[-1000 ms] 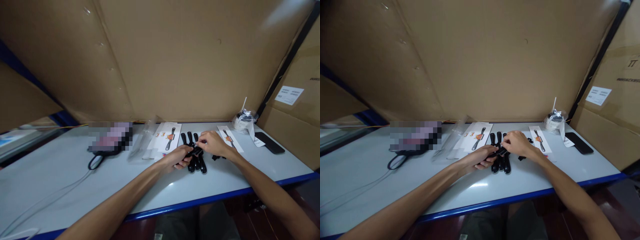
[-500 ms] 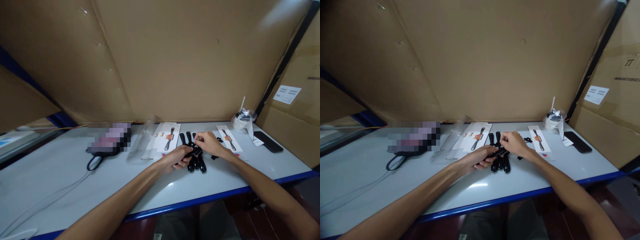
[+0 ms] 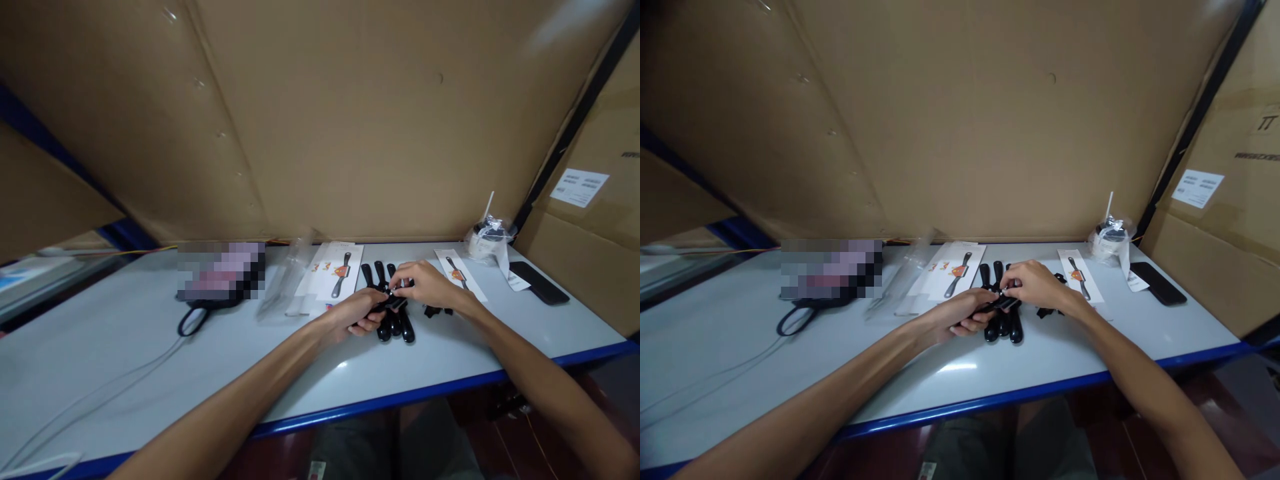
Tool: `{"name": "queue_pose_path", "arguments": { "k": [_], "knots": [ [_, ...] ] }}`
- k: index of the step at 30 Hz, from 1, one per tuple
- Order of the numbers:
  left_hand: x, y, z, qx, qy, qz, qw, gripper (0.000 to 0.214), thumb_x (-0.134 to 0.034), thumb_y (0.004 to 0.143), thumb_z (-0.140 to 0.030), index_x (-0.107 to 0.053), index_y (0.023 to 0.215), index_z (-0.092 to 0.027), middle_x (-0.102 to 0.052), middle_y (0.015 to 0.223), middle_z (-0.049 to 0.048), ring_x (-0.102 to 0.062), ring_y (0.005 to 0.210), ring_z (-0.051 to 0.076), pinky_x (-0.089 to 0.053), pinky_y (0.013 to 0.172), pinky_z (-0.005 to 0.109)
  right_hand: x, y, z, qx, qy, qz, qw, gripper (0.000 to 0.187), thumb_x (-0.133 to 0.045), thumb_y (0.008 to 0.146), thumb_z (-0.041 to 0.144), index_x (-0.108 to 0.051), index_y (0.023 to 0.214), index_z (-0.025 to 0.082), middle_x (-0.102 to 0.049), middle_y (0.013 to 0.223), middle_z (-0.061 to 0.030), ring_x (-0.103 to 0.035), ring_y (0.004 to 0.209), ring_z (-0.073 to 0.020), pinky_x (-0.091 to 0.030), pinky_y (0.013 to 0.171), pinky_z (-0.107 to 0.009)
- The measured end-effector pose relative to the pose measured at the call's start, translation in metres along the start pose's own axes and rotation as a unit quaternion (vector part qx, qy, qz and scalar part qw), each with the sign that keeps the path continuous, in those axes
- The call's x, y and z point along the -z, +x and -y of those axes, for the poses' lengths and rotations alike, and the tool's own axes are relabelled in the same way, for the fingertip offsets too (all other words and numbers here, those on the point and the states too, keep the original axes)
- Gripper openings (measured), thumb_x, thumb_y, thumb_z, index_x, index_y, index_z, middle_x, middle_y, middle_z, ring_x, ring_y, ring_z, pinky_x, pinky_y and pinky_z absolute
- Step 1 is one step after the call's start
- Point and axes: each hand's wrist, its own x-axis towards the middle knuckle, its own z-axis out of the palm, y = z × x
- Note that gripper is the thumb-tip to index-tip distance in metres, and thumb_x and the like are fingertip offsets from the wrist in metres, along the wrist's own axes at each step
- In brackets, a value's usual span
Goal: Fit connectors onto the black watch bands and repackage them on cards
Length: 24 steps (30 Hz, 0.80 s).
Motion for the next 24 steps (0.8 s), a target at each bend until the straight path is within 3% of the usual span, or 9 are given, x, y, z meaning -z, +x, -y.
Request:
{"name": "queue_pose_path", "arguments": {
  "k": [4, 10, 14, 17, 22, 24],
  "knots": [
    [0.002, 0.001, 0.002, 0.001, -0.006, 0.003, 1.000, 0.026, -0.039, 0.099, -0.031, -0.057, 0.089, -0.015, -0.029, 0.053, -0.0092, -0.012, 0.037, 0.005, -0.009, 0.032, 0.014, -0.006, 0.001, -0.004, 0.013, -0.029, -0.022, 0.999, 0.009, -0.070, 0.087, 0.013, -0.076, 0.085, 0.019, -0.070, 0.088, -0.0031, -0.060, 0.080, -0.0155, -0.040, 0.075, -0.029],
    [0.002, 0.003, 0.003, -0.010, -0.007, 0.004, 1.000, 0.026, -0.039, 0.098, -0.032, -0.057, 0.091, -0.014, -0.029, 0.052, -0.0096, -0.012, 0.037, 0.005, -0.010, 0.032, 0.014, -0.008, 0.000, -0.003, 0.024, -0.059, -0.036, 0.997, 0.013, -0.066, 0.090, 0.012, -0.076, 0.084, 0.018, -0.070, 0.085, -0.0044, -0.060, 0.080, -0.0168, -0.039, 0.075, -0.029],
    [0.001, 0.003, 0.004, -0.008, -0.008, 0.001, 1.000, 0.024, -0.037, 0.098, -0.029, -0.055, 0.089, -0.015, -0.030, 0.052, -0.0095, -0.013, 0.038, 0.005, -0.010, 0.033, 0.015, -0.013, 0.001, 0.002, 0.009, -0.020, -0.034, 0.999, 0.026, -0.061, 0.085, 0.003, -0.078, 0.095, 0.020, -0.074, 0.086, -0.0024, -0.063, 0.075, -0.0144, -0.041, 0.072, -0.027],
    [0.002, 0.003, 0.004, -0.006, -0.005, -0.003, 1.000, 0.024, -0.038, 0.098, -0.028, -0.056, 0.089, -0.015, -0.029, 0.052, -0.0095, -0.012, 0.037, 0.005, -0.010, 0.032, 0.015, -0.017, 0.003, 0.004, -0.023, 0.032, -0.034, 0.999, 0.021, -0.062, 0.085, 0.005, -0.078, 0.086, 0.019, -0.075, 0.079, -0.0010, -0.063, 0.070, -0.0127, -0.042, 0.071, -0.026],
    [0.003, 0.002, 0.003, -0.012, -0.009, 0.003, 1.000, 0.024, -0.045, 0.096, -0.035, -0.057, 0.090, -0.015, -0.029, 0.052, -0.0097, -0.013, 0.037, 0.005, -0.011, 0.032, 0.014, -0.015, 0.003, 0.004, -0.061, 0.090, -0.049, 0.993, 0.018, -0.063, 0.088, 0.012, -0.077, 0.099, 0.018, -0.072, 0.071, 0.0013, -0.061, 0.065, -0.0118, -0.042, 0.068, -0.025],
    [0.003, 0.002, 0.002, -0.006, -0.014, 0.008, 1.000, 0.025, -0.045, 0.096, -0.036, -0.058, 0.091, -0.015, -0.029, 0.052, -0.0098, -0.013, 0.037, 0.005, -0.011, 0.032, 0.014, -0.013, 0.003, 0.002, -0.057, 0.071, -0.054, 0.994, 0.016, -0.062, 0.090, 0.014, -0.077, 0.095, 0.018, -0.071, 0.071, 0.0006, -0.059, 0.064, -0.0118, -0.040, 0.066, -0.025]
  ]
}}
